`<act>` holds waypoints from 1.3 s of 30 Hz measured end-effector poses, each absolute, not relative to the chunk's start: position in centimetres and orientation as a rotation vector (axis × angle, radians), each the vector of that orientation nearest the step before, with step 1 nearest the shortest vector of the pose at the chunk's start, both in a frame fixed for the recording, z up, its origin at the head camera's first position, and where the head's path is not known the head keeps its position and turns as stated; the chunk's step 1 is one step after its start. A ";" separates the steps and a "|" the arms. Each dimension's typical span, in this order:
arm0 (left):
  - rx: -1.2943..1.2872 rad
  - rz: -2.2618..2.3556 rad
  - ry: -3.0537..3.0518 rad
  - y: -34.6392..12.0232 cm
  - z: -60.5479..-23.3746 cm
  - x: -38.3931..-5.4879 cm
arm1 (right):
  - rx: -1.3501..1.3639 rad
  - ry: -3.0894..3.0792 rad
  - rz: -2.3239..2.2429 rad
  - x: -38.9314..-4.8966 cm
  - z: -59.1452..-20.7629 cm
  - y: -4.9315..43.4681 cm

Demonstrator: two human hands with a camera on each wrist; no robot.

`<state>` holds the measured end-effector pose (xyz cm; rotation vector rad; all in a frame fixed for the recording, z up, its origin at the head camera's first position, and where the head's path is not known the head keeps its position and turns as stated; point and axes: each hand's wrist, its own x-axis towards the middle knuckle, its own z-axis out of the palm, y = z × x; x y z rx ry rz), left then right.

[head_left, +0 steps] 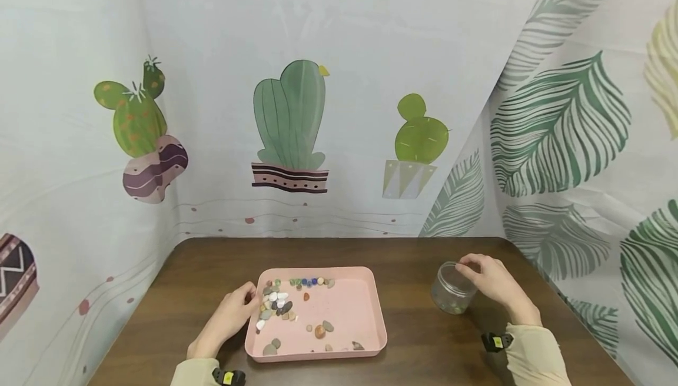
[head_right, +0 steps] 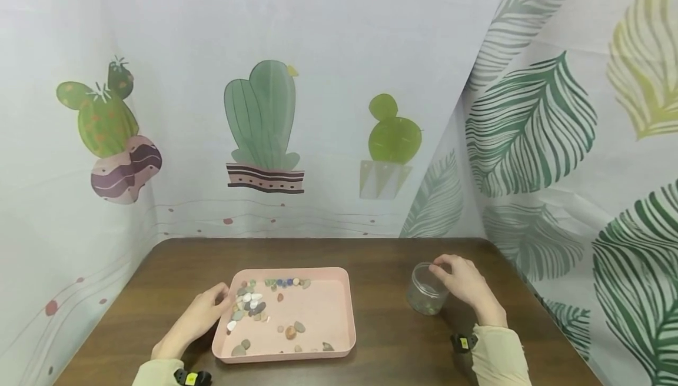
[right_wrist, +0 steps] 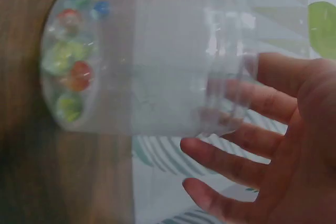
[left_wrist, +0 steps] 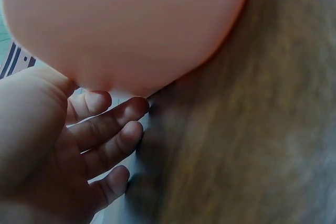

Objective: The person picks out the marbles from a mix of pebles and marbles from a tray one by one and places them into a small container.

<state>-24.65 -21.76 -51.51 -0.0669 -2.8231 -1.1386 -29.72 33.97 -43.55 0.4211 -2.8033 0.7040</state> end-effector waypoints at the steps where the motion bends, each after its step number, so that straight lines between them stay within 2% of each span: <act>1: -0.065 -1.139 -2.825 -21.8 -51.5 -24.6 | 0.411 -2.796 0.688 -29.7 -43.3 33.8; 16: -0.055 -1.149 -2.832 -21.7 -51.5 -24.8 | 0.478 -2.669 0.551 -29.9 -40.3 28.4; 28: -0.061 -1.137 -2.826 -21.7 -51.4 -24.7 | 0.861 -2.602 0.375 -31.4 -40.2 20.2; 39: -0.067 -1.141 -2.821 -21.7 -51.4 -24.6 | 1.143 -2.613 0.222 -31.0 -40.4 13.3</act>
